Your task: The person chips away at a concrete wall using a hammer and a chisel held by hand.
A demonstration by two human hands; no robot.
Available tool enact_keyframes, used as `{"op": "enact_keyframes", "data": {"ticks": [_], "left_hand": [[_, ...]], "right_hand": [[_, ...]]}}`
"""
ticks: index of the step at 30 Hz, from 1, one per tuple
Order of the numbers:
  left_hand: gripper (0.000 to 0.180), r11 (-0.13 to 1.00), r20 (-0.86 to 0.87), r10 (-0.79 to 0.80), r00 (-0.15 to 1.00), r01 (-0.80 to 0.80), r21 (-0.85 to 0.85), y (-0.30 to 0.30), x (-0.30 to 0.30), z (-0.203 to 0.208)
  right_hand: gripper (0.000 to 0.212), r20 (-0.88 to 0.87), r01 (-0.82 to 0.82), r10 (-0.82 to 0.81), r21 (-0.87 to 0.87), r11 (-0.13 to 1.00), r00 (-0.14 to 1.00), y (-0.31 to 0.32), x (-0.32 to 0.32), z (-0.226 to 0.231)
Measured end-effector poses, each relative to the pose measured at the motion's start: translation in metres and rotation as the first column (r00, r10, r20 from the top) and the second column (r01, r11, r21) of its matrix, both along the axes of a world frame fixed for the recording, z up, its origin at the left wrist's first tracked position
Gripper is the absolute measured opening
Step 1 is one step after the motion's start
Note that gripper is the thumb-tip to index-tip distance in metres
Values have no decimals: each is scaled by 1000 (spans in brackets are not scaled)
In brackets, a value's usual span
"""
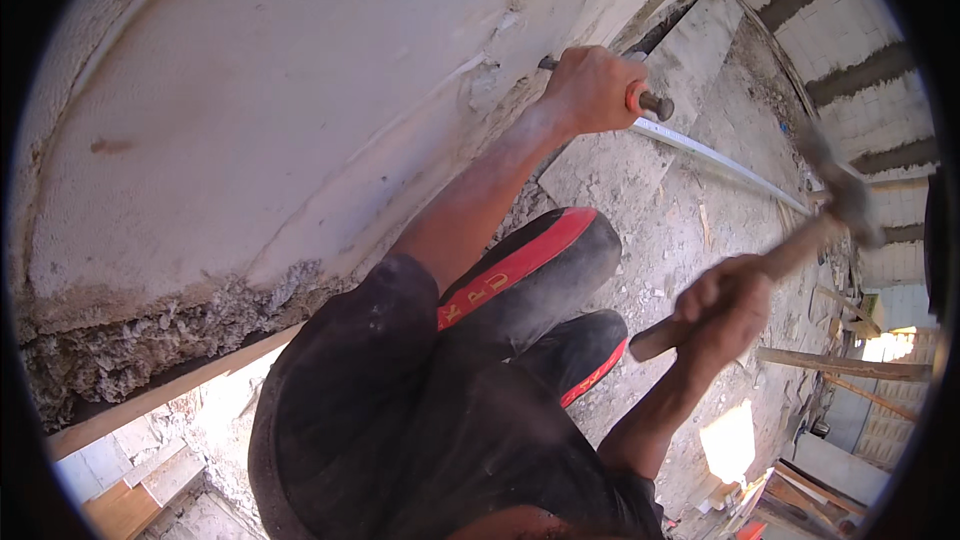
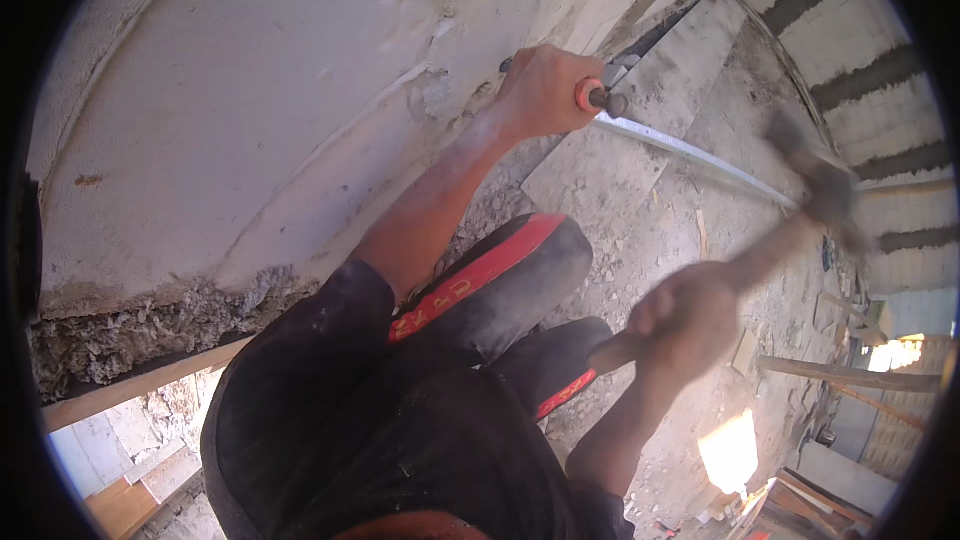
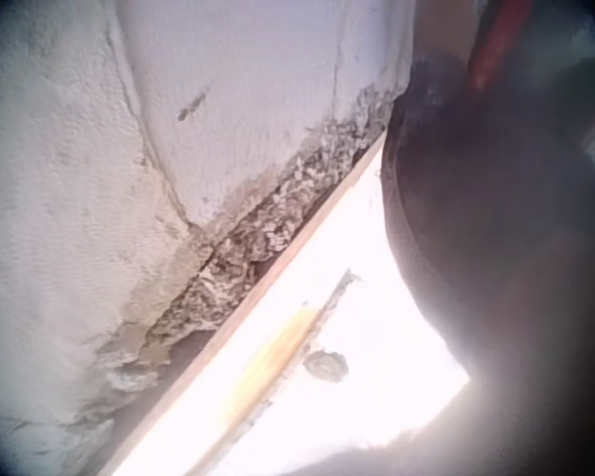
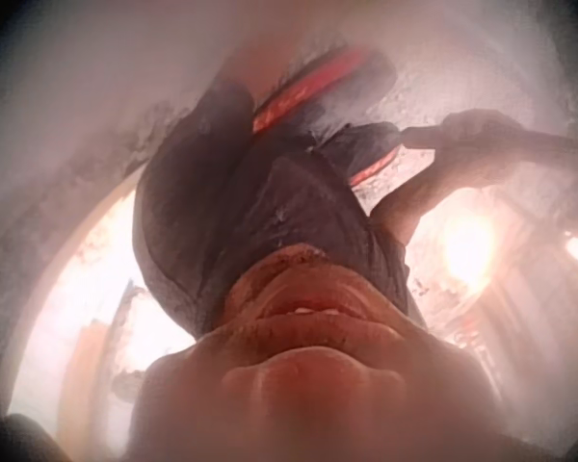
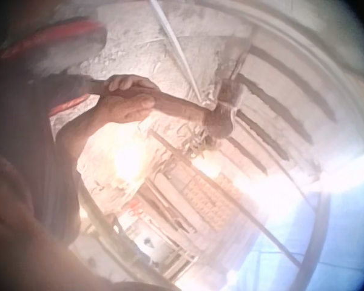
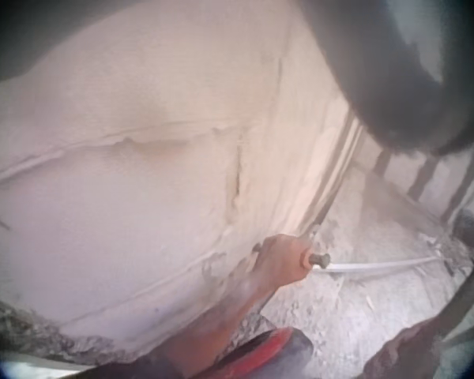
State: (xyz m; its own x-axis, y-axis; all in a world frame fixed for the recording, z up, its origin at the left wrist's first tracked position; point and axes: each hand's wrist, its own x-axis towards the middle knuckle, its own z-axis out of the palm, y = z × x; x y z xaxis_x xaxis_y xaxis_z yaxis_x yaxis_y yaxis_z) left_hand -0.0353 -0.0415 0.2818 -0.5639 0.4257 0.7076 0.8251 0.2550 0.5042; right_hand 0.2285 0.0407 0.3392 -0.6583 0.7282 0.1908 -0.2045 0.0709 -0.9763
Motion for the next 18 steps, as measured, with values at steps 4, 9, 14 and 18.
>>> {"op": "enact_keyframes", "data": {"ticks": [4,9,14,18], "left_hand": [[15,998,66,-48,997,46,41,3,-4,10],[17,995,58,-17,998,11,99,-3,-9,13],[18,993,150,-40,988,22,118,-7,-8,18],[15,989,174,-112,978,93,116,4,-6,21]], "right_hand": [[38,-358,-67,102,110,992,928,2,-17,-4],[25,246,-222,212,10,975,946,4,-24,-20],[40,-465,-448,411,36,893,784,35,3,42],[27,-34,6,13,507,862,999,11,-28,-11]]}}
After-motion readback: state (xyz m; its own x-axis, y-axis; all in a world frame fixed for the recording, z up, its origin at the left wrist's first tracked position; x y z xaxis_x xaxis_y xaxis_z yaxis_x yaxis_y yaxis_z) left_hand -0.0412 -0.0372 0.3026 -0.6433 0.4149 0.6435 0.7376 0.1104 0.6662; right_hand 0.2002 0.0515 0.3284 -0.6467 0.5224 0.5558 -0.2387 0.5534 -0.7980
